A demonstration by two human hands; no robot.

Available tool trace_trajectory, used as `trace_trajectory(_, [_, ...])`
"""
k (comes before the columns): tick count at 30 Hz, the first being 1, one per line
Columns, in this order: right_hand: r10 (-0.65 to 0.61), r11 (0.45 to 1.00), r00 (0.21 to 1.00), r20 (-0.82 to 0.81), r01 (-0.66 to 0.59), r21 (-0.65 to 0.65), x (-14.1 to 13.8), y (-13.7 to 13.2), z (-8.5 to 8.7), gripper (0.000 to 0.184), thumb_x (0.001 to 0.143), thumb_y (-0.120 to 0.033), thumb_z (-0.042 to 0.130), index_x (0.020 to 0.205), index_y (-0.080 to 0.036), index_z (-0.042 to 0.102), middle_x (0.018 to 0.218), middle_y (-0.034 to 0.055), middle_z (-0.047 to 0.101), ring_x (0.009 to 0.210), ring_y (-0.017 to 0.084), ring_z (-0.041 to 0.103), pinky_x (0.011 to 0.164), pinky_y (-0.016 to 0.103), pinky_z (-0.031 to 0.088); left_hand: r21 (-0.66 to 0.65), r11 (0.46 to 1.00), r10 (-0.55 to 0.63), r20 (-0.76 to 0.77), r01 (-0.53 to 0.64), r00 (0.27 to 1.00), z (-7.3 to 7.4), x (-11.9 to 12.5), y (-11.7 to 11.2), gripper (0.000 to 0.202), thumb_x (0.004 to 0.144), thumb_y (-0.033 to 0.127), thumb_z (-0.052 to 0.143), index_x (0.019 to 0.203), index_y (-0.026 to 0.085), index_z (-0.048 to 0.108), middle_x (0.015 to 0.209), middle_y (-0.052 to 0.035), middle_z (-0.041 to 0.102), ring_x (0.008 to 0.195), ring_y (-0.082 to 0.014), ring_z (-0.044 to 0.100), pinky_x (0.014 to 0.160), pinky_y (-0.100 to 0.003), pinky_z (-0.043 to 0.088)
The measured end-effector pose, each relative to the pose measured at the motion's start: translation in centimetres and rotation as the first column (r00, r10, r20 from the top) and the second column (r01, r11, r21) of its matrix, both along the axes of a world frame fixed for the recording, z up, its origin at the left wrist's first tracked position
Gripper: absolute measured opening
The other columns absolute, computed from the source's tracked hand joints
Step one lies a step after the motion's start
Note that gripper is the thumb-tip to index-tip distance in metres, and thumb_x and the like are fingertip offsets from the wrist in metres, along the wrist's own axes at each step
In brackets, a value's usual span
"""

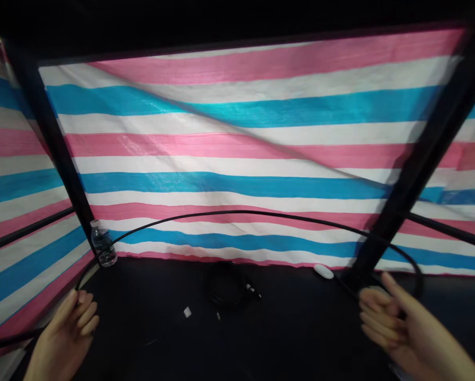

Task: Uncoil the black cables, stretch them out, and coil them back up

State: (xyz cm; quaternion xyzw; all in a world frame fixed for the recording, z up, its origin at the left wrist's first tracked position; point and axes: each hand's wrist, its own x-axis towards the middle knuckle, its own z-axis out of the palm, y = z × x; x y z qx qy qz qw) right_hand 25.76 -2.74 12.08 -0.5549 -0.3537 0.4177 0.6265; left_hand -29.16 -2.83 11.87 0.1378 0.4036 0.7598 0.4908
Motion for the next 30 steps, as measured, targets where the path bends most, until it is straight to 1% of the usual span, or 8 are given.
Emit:
trace_trajectory(2, [0.065,0.987,0.969,-0.238,-0.097,-0.126,-2.3,0.3,-1.3,0.061,0.082,-0.075,0.059,0.054,-0.025,0.036,0.058,-0.0105,0.008,0.043,0.004,0.008,0.042,0.029,0.010,0.028,1.000,-0.005,0.063,0.003,0.998,-1.0,1.0,0.4,0.031,0.077,0.027,0.081,0.067,0.019,0.052,0.059,0.0089,0.035,0.042,-0.0045,0.024,0.032,-0.019,0.021])
trace_trajectory(5, [0.098,0.960,0.885,-0.456,-0.204,-0.190,-5.1,0.9,-4.2,0.062,0.079,-0.074,0.063,0.054,-0.023,0.038,0.060,-0.0118,0.003,0.050,0.005,-0.001,0.043,0.027,0.007,0.049,0.998,-0.049,0.145,0.042,0.988,-2.8,2.2,1.2,0.029,0.077,0.028,0.082,0.070,0.019,0.055,0.058,0.0095,0.035,0.041,-0.0035,0.024,0.031,-0.019,0.018])
trace_trajectory(9, [0.139,0.931,0.787,-0.601,-0.311,-0.192,-7.7,2.0,-8.1,0.064,0.082,-0.075,0.061,0.056,-0.020,0.040,0.058,-0.0123,0.006,0.049,0.004,-0.001,0.042,0.021,0.006,0.077,0.991,-0.122,0.191,0.109,0.974,-5.2,3.4,2.2,0.030,0.078,0.029,0.083,0.074,0.018,0.055,0.058,0.0105,0.035,0.040,-0.0027,0.023,0.032,-0.018,0.015])
trace_trajectory(12, [0.157,0.916,0.746,-0.647,-0.355,-0.187,-9.3,2.7,-9.9,0.064,0.087,-0.074,0.057,0.058,-0.020,0.039,0.058,-0.0127,0.005,0.047,0.004,0.000,0.041,0.019,0.005,0.089,0.989,-0.132,0.201,0.116,0.971,-6.7,4.1,2.8,0.032,0.077,0.031,0.084,0.076,0.018,0.055,0.058,0.0116,0.034,0.040,-0.0022,0.023,0.033,-0.016,0.015])
trace_trajectory(17, [0.197,0.895,0.690,-0.697,-0.417,-0.160,-10.6,3.6,-11.4,0.064,0.085,-0.075,0.059,0.059,-0.020,0.037,0.056,-0.0130,0.006,0.044,0.003,0.001,0.040,0.019,0.005,0.082,0.989,-0.136,0.231,0.120,0.964,-8.9,4.8,3.5,0.030,0.078,0.031,0.083,0.079,0.018,0.056,0.058,0.0118,0.034,0.040,-0.0021,0.026,0.034,-0.015,0.017])
trace_trajectory(20, [0.236,0.888,0.692,-0.682,-0.439,-0.138,-11.0,4.0,-11.9,0.065,0.083,-0.076,0.060,0.060,-0.020,0.037,0.054,-0.0126,0.008,0.044,0.003,0.003,0.040,0.019,0.006,0.054,0.992,-0.125,0.236,0.115,0.964,-9.7,5.0,3.5,0.030,0.077,0.031,0.084,0.080,0.019,0.057,0.060,0.0110,0.038,0.040,-0.0023,0.026,0.034,-0.015,0.017])
trace_trajectory(26, [0.309,0.882,0.747,-0.589,-0.457,-0.117,-11.8,4.0,-12.2,0.069,0.080,-0.080,0.060,0.058,-0.021,0.032,0.052,-0.0122,0.010,0.044,0.003,0.003,0.040,0.019,0.007,0.046,0.991,-0.135,0.230,0.128,0.964,-10.3,4.9,3.3,0.032,0.072,0.031,0.087,0.081,0.018,0.059,0.060,0.0109,0.040,0.040,-0.0017,0.029,0.034,-0.014,0.019])
trace_trajectory(30, [0.311,0.883,0.765,-0.564,-0.453,-0.128,-12.5,3.8,-12.4,0.070,0.076,-0.084,0.061,0.057,-0.021,0.035,0.050,-0.0123,0.011,0.043,0.003,0.003,0.039,0.020,0.007,-0.007,0.992,-0.120,0.227,0.125,0.966,-10.3,4.9,3.1,0.032,0.073,0.032,0.085,0.080,0.019,0.057,0.061,0.0103,0.041,0.041,-0.0023,0.027,0.035,-0.015,0.018])
